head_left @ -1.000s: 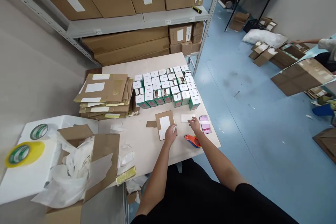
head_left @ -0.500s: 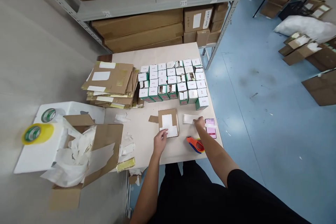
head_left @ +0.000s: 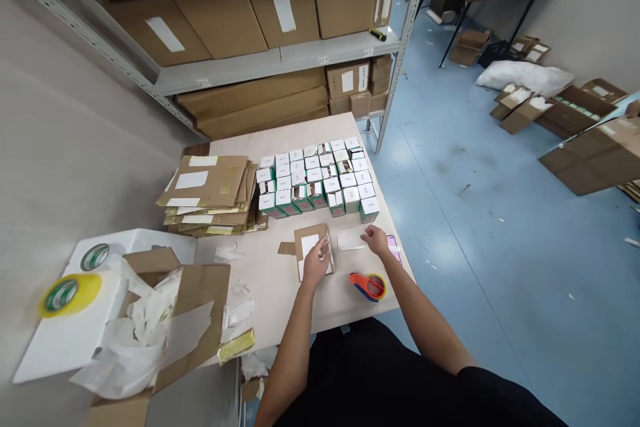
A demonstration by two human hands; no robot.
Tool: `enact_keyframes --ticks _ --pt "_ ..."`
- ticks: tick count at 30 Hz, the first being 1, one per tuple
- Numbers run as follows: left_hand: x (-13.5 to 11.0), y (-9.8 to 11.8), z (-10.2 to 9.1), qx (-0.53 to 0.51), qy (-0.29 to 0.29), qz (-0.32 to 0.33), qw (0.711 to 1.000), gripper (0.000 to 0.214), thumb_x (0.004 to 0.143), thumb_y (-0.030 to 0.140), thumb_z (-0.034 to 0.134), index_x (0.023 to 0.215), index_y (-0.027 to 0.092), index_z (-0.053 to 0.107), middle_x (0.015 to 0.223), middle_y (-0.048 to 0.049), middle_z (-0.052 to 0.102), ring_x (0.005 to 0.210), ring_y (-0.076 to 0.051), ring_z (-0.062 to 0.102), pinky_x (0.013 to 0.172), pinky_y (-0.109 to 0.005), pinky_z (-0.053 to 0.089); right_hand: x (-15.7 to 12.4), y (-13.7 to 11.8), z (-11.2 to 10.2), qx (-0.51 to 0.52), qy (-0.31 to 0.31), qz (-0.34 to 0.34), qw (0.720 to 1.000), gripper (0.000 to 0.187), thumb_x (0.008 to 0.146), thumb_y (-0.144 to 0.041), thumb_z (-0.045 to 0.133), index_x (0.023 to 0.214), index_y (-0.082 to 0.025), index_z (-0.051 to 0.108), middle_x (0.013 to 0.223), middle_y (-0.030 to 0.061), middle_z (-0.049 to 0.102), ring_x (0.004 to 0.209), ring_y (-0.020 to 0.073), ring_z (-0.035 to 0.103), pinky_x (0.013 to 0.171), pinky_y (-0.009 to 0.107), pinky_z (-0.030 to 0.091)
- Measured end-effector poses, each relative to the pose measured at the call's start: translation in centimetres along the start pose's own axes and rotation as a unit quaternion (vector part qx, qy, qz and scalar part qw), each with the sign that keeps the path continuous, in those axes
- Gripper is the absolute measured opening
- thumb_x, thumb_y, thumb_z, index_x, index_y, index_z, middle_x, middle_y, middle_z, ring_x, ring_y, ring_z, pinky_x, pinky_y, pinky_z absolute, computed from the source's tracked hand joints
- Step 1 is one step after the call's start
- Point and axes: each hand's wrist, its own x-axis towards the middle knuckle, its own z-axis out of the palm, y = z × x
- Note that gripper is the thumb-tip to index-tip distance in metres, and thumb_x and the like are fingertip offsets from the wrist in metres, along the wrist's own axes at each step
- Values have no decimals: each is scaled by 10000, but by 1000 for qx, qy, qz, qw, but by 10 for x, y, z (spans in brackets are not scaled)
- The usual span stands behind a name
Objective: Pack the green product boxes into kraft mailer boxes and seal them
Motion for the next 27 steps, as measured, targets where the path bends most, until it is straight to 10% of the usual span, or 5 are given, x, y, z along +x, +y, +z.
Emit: enact_keyframes --ticks 7,14,27 --pt "47 58 16 15 -99 48 994 480 890 338 617 1351 230 694 855 -15 706 717 -151 603 748 -280 512 -40 -37 -65 136 -3 -81 987 369 727 -536 729 656 -228 540 629 -37 484 615 144 403 586 279 326" --pt "59 89 10 -56 -222 78 970 340 738 503 795 856 185 815 789 -50 737 703 -190 626 665 -292 507 -62 -39 -99 250 23 -75 965 392 703 -587 793 758 -213 689 684 -13 604 644 158 501 612 284 385" --pt "46 83 1 -141 -164 83 973 401 661 571 846 716 178 794 773 -78 747 724 -199 658 693 -317 544 -87 -26 -138 300 89 -64 948 475 633 -627 850 709 -205 644 712 22 671 703 191 588 654 311 458"
